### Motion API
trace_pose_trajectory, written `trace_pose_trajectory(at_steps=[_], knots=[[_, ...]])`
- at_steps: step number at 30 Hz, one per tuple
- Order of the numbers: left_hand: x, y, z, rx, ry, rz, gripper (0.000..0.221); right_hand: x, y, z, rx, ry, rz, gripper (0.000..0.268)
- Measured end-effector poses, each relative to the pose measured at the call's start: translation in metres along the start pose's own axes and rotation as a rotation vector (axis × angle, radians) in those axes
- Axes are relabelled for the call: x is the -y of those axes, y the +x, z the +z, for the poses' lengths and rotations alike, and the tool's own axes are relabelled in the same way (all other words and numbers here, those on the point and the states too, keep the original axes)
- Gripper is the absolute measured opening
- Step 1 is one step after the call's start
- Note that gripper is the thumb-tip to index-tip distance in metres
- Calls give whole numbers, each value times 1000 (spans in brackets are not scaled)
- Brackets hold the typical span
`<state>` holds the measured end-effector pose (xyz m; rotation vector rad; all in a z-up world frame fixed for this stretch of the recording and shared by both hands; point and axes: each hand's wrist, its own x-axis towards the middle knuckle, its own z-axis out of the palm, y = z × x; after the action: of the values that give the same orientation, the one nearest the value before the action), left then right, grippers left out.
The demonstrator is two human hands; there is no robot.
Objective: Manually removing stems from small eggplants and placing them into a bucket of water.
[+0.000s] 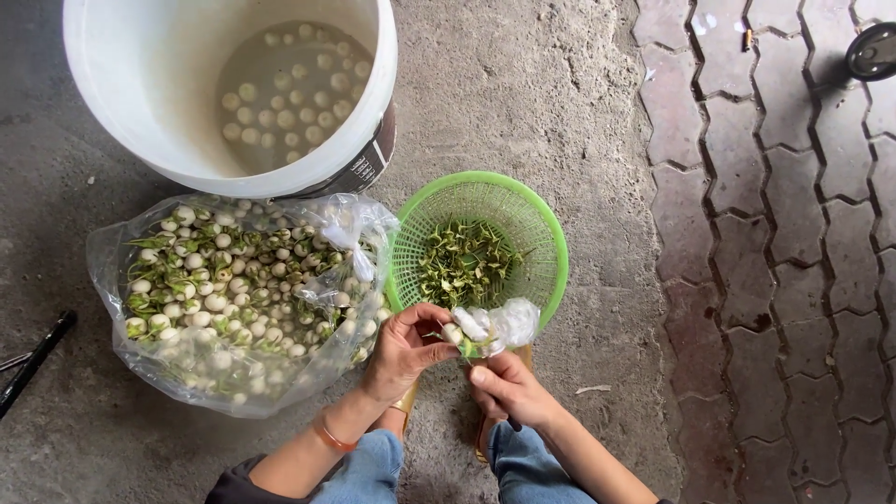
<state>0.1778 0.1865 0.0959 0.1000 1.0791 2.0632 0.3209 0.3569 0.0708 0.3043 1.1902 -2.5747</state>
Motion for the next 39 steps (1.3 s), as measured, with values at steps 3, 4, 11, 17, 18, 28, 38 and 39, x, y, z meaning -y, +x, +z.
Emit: trace_pose_trajectory(at_steps=[3,4,11,17,18,28,38,39], knots=[[-3,-1,0,70,31,58,34,1,4,1,-9,15,-12,19],[-4,-2,-1,54,83,14,34,-3,5,-1,-89,134,-15,17],[-7,3,0,-39,-173,-112,30,23,13,13,-280,-170,76,49],[4,-3,-14,148,-355,-177,28,-3,4,-2,4,3,53,32],[3,-5,-16,150,-355,-175,28,4,7,5,5,1,52,32],[-48,2,-77,-30,82,-14,30,24,22,19,-226,-63,79,47],[-64,-9,-208,-490,2047,-538,45,25,25,22,-237,-73,101,53],[-74,-6,-185,-483,2050,-536,45,24,26,23,-243,-71,99,53]])
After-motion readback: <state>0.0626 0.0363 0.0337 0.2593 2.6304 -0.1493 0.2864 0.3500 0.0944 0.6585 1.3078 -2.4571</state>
